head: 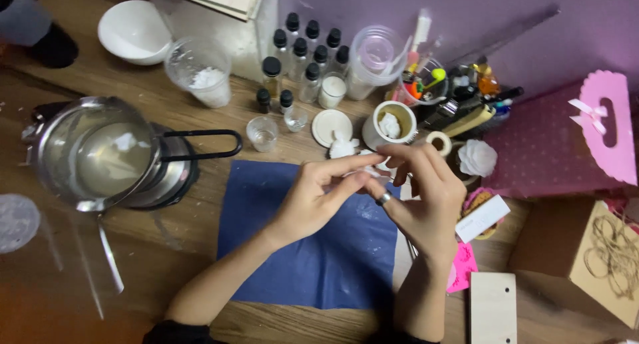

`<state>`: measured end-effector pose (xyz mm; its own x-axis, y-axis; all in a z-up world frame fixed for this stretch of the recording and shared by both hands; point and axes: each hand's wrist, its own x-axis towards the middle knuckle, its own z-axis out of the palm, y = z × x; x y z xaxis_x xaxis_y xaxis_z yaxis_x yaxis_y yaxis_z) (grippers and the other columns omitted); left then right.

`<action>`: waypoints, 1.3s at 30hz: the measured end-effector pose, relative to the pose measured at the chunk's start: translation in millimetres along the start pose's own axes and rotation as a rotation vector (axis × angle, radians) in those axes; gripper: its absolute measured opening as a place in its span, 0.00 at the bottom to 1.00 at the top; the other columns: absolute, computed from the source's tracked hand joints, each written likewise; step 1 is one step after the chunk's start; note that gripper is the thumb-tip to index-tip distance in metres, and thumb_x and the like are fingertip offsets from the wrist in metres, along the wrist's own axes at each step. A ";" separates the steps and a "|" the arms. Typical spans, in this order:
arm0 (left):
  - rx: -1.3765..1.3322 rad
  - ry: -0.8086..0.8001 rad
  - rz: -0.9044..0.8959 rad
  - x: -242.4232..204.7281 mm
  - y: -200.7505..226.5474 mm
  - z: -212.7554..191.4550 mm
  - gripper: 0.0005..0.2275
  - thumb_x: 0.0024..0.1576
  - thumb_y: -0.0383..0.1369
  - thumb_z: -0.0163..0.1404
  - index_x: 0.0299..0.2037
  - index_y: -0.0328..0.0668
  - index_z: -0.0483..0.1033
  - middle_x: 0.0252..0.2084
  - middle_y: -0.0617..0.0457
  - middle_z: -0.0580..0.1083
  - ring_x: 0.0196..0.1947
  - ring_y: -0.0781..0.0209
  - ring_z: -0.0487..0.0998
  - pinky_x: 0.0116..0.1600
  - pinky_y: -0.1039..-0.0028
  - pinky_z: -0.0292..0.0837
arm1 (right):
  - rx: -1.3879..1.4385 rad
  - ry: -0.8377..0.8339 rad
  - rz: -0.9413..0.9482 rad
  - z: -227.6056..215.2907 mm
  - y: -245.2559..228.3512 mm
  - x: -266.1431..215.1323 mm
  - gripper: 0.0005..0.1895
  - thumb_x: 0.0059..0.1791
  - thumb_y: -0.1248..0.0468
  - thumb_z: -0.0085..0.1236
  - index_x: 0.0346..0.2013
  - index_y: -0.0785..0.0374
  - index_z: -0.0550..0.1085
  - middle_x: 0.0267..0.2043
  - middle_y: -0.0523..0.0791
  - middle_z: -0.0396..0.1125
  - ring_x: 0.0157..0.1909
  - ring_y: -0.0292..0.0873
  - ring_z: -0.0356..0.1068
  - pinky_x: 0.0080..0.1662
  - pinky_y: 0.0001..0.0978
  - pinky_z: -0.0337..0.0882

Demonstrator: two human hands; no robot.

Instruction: Preparing a silicone mold by placing small wax inserts and pouring melted wax into the cavities.

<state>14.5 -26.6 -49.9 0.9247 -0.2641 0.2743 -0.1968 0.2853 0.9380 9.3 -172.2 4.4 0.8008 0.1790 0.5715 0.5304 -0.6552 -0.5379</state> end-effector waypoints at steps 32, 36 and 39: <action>-1.209 0.243 -0.619 1.0 -30.9 2.1 0.21 0.58 0.44 0.42 0.13 0.51 0.56 0.09 0.63 0.49 0.07 0.75 0.46 0.13 0.85 0.37 | -0.164 -0.137 -0.170 -31.7 -18.9 -8.5 0.07 0.43 0.65 0.62 0.32 0.66 0.76 0.34 0.47 0.70 0.41 0.45 0.69 0.49 0.33 0.61; -1.259 0.077 -0.422 6.0 -7.6 -30.8 0.21 0.56 0.44 0.39 0.10 0.51 0.51 0.11 0.65 0.43 0.11 0.73 0.42 0.18 0.81 0.34 | -0.232 -0.001 -0.102 -31.9 -8.7 -11.2 0.02 0.48 0.70 0.61 0.31 0.66 0.76 0.29 0.45 0.69 0.35 0.40 0.68 0.42 0.31 0.58; -1.144 0.112 -0.182 7.9 24.3 -57.4 0.23 0.57 0.47 0.36 0.09 0.54 0.47 0.10 0.67 0.41 0.09 0.75 0.41 0.17 0.82 0.32 | -0.288 -0.010 -0.102 -28.9 6.5 -10.2 0.03 0.49 0.68 0.62 0.32 0.64 0.77 0.32 0.44 0.72 0.35 0.38 0.69 0.41 0.29 0.58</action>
<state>35.7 31.1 -37.1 0.9439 -0.3200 0.0817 0.2979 0.9318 0.2075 -3.5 -199.4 13.0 0.7510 0.2610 0.6065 0.5088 -0.8142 -0.2797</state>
